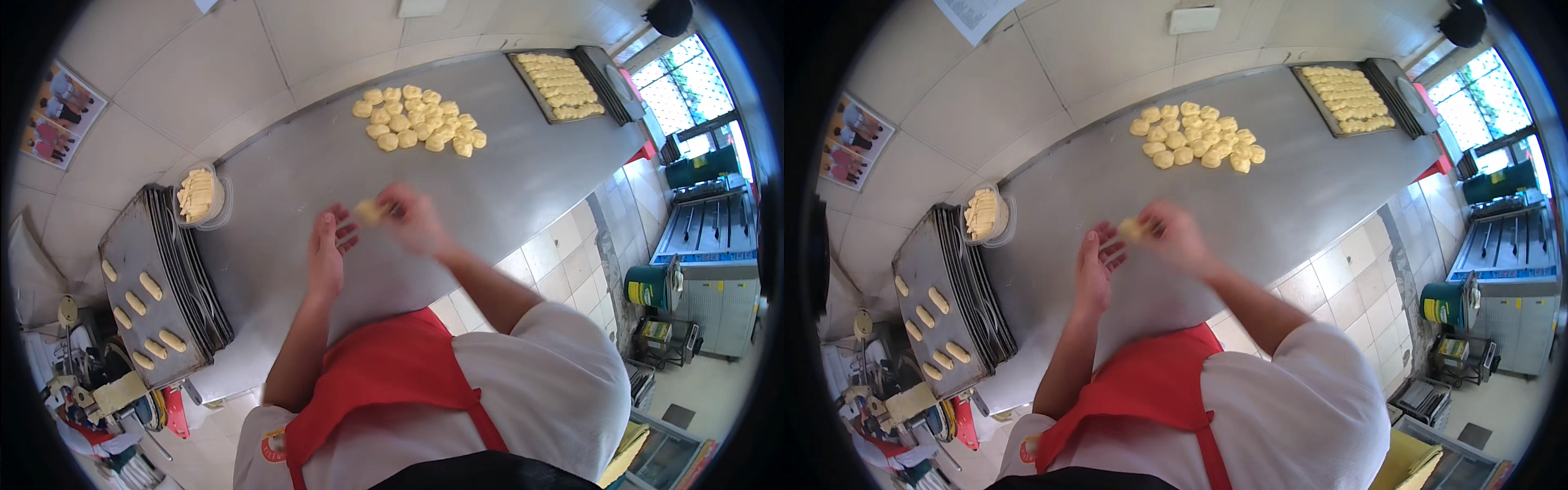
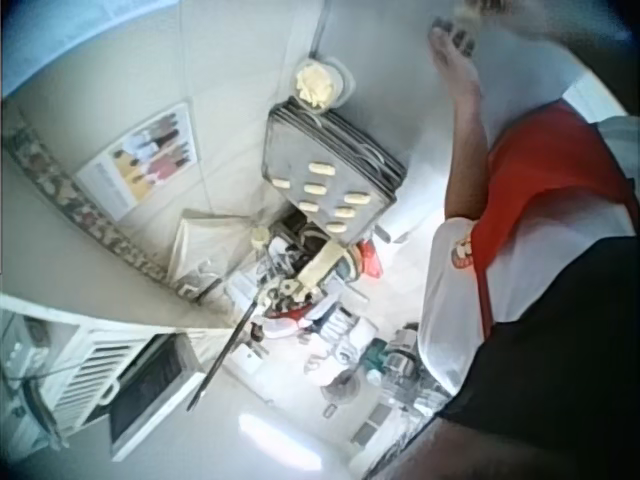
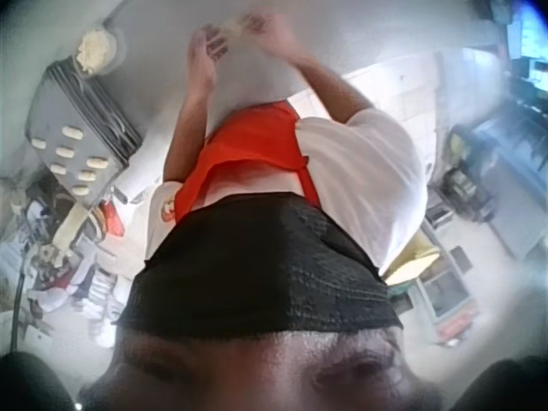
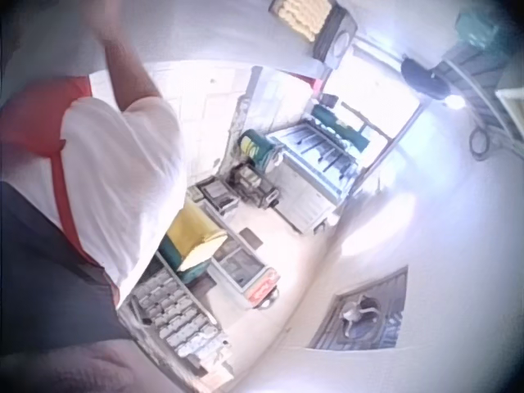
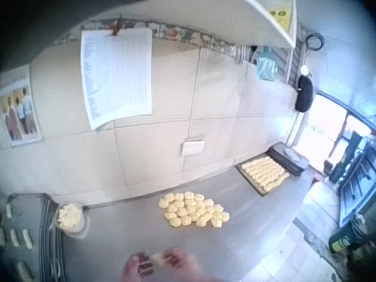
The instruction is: The person shapes dough by hand on a metal table, pressing pieces flat, adding a filling, rolling them into cylinders, and placing them onto a baking tray.
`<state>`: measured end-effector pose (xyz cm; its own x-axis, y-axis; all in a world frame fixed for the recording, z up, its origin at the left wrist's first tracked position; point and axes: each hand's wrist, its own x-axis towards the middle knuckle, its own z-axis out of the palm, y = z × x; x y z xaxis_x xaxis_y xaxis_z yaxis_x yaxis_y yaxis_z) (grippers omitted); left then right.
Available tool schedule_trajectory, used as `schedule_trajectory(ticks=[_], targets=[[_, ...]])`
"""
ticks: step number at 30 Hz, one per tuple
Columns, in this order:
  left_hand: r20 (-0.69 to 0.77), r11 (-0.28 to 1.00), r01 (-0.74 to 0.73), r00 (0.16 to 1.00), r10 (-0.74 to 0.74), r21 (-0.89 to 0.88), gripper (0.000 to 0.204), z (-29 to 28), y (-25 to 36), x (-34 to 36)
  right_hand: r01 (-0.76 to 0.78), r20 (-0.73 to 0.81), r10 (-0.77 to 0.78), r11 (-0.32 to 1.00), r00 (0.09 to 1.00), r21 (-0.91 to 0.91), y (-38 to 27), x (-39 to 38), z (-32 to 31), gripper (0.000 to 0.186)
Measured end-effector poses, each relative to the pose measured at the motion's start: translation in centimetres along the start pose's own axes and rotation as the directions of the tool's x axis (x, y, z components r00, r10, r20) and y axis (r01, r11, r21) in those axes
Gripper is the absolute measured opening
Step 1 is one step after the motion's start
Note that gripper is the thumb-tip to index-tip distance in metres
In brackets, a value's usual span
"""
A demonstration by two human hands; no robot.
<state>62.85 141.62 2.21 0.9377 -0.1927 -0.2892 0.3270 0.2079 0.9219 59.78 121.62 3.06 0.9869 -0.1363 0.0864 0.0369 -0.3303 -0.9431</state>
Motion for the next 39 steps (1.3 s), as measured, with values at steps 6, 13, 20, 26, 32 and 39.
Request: schedule_trajectory(ticks=[6, 13, 20, 26, 32, 39], targets=[[-0.082, 0.902, -0.274, 0.945, 0.317, 0.334, 0.065, -2.2, -2.0, -2.3, -0.005, -0.260, 0.137, 0.892, 0.956, 0.451, -2.2, -6.8, 11.9, 0.022], [-0.159, 0.867, -0.184, 0.945, 0.286, 0.462, 0.068, -6.3, -3.1, -7.3, -0.608, 0.258, 0.583, 0.549, 0.770, 0.574, -3.9, -5.8, 14.0, 0.043], [-0.319, 0.979, -0.006, 0.946, -0.061, -0.203, 0.046, -23.1, -7.1, -8.5, 0.789, -0.133, -0.823, 0.567, 0.552, -0.235, -24.8, -5.5, 6.2, 0.023], [-0.018, 0.773, -0.273, 0.938, 0.345, 0.572, 0.033, -21.8, -13.8, -10.3, 0.271, 0.484, 0.259, 0.573, 0.836, -0.774, -1.3, -15.2, 19.2, 0.026], [0.391, 0.191, -0.501, 0.819, 0.419, 0.844, 0.045, -17.7, -13.1, -10.6, 0.111, 0.202, 0.029, 0.753, 0.979, -0.649, 3.4, -13.9, 18.9, 0.042], [0.587, -0.061, -0.584, 0.803, 0.107, 0.810, 0.068, -20.1, -14.2, -14.3, 0.271, 0.385, 0.347, 0.334, 0.855, -0.903, 5.3, -19.5, 18.7, 0.087]])
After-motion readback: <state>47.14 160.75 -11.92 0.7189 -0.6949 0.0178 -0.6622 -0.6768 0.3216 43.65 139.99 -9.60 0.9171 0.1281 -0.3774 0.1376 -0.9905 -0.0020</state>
